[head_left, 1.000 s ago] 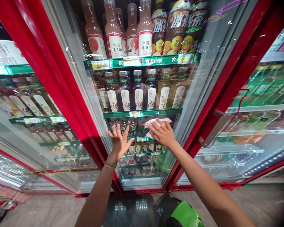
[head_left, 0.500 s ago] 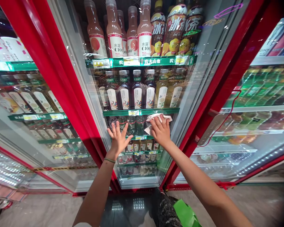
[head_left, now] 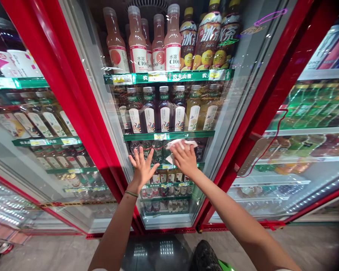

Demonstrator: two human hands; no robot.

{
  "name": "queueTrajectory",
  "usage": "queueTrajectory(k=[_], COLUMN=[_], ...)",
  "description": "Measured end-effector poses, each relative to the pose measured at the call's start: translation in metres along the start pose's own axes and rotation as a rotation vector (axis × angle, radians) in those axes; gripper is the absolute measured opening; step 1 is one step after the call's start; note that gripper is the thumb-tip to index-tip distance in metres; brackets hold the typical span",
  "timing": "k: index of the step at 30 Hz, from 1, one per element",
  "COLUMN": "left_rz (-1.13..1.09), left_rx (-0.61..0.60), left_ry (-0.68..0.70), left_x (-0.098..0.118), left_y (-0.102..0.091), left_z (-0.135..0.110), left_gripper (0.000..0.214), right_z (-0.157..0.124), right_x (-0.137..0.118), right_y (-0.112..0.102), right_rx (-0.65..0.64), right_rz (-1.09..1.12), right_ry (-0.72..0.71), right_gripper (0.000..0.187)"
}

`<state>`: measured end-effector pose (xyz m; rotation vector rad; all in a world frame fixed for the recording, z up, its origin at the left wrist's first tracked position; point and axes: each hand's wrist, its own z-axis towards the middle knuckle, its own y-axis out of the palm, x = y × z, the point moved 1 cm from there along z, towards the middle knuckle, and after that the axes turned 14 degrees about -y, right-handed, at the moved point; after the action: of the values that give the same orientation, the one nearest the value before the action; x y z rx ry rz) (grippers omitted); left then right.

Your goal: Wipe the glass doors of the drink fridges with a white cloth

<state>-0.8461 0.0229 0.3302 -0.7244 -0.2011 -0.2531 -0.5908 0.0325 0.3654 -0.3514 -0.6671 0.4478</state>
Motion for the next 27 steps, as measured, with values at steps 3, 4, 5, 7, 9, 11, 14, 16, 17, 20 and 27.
queueTrajectory(k=[3,4,5,7,9,11,14,16,17,20,27], left_rz=[-0.012,-0.014,-0.015,-0.012,-0.007,0.001,0.029,0.044,0.048,0.061,0.101], left_rx=[0.012,0.014,0.014,0.011,0.015,0.037,0.099,0.136,0.148,0.174,0.169], left_ry=[0.013,0.014,0.013,0.004,0.005,0.021,0.065,0.093,0.102,0.117,0.126], left_x=[0.000,0.000,0.000,0.000,0.000,-0.001,-0.002,-0.002,-0.001,-0.001,0.001], left_y=[0.000,0.000,0.000,0.001,0.003,0.005,0.006,0.007,0.007,0.006,0.002], left_z=[0.000,0.000,0.000,-0.001,-0.001,-0.002,-0.002,-0.002,-0.002,-0.001,-0.002], left_gripper=[0.071,0.071,0.071,0.073,0.076,0.084,0.098,0.103,0.105,0.108,0.110], right_z=[0.007,0.009,0.011,0.016,0.021,0.027,0.033,0.035,0.036,0.038,0.037], right_x=[0.001,0.004,0.007,0.010,0.005,-0.002,-0.004,0.005,0.011,0.026,0.031], right_y=[-0.005,-0.008,-0.009,-0.010,-0.007,-0.003,-0.004,-0.008,-0.010,-0.014,-0.008], right_rx=[-0.105,-0.118,-0.110,-0.057,-0.029,-0.036,-0.031,0.002,0.022,0.095,0.196], right_rz=[0.076,0.081,0.065,0.000,-0.028,-0.001,0.019,-0.006,-0.024,-0.090,-0.178], right_ry=[-0.222,-0.219,-0.165,0.005,0.070,-0.026,-0.196,-0.219,-0.210,-0.102,0.050], right_gripper=[0.063,0.064,0.065,0.064,0.063,0.063,0.064,0.064,0.065,0.067,0.068])
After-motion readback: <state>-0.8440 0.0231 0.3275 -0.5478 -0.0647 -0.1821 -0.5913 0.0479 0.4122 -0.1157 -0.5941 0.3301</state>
